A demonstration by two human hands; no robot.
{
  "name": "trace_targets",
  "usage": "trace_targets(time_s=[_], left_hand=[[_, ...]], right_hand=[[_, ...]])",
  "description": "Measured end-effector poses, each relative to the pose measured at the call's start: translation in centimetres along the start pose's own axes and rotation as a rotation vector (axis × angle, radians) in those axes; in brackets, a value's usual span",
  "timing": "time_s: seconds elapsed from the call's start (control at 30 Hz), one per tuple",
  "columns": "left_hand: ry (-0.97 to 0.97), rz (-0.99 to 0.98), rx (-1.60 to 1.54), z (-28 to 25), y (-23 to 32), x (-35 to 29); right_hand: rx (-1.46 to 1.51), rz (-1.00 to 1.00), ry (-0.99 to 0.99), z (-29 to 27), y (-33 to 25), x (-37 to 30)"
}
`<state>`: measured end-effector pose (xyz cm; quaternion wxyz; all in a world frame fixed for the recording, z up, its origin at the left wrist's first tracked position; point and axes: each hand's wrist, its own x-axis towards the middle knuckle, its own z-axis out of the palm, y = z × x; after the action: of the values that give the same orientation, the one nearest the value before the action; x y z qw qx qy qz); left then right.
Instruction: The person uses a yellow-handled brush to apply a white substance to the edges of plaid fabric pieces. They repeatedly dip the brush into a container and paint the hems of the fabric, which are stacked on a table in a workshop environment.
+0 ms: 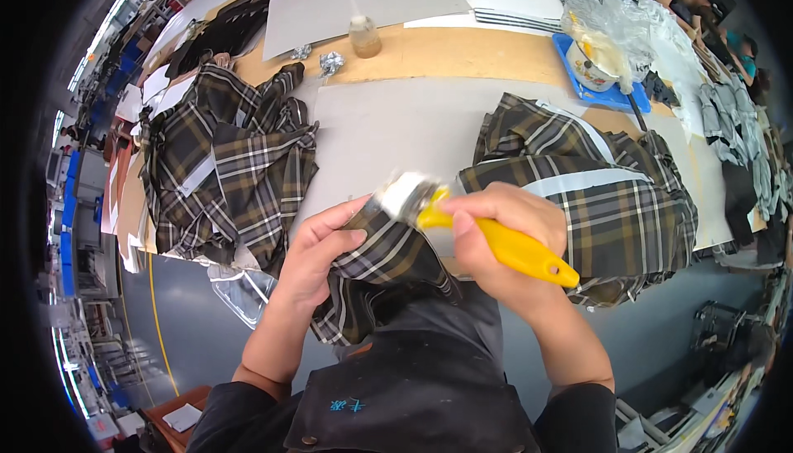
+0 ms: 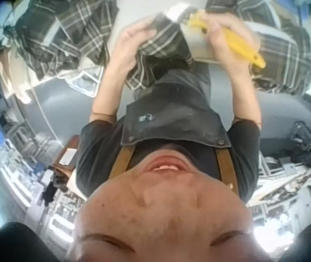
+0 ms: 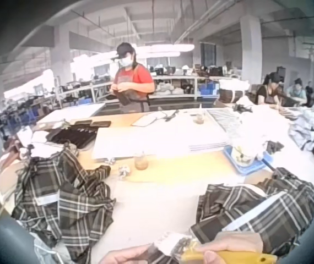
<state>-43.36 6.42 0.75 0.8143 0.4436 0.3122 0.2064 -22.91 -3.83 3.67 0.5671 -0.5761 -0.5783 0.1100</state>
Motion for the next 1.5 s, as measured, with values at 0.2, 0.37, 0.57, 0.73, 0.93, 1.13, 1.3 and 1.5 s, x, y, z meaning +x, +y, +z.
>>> trace_targets(time_s=[0.2,0.37,0.57,0.73,0.93,1.13,1.3,1.5], left_hand=[[0.03,-0.017,-0.001,-0.5,0.0,0.0],[0.037,-0.025,-0.028,-0.5,0.2,0.3],[-0.009,-0.033,-0.07,-0.9,0.2,0.3],[-0.023,-0.008,-0.021,-0.8,0.3,0.4],[-0.007,-0.025,-0.059,-0.6,0.1,0.3],[-0.009,-0.035,-0.071,-0.6,0.6,-0.5],[-0.007,0.004,-0.052,-1.0,0.8,-2.1],[0.08,0.232,-0.054,-0.7,3.1,-6.4]], right_hand=[[0.046,0.084,-0.026,0.3,-0.6,0.6],[0.113,0.13,-0.046,-0.1,-0.1,0.7],[0.121,-0.032,-0.223,0.5,-0.7,1.3],[-0.08,-0.146,-0.058,1.3,-0.5,1.1],[0.072,-0.058,-0.145,0.9,-0.6,1.3],[0.003,-0.047,-0.075,0.9,-1.4,1.5],[0.023,-0.014,-0.046,1.0,-2.6,1.2],[0.133,0.018,0.03,3.9,-6.5,0.6]])
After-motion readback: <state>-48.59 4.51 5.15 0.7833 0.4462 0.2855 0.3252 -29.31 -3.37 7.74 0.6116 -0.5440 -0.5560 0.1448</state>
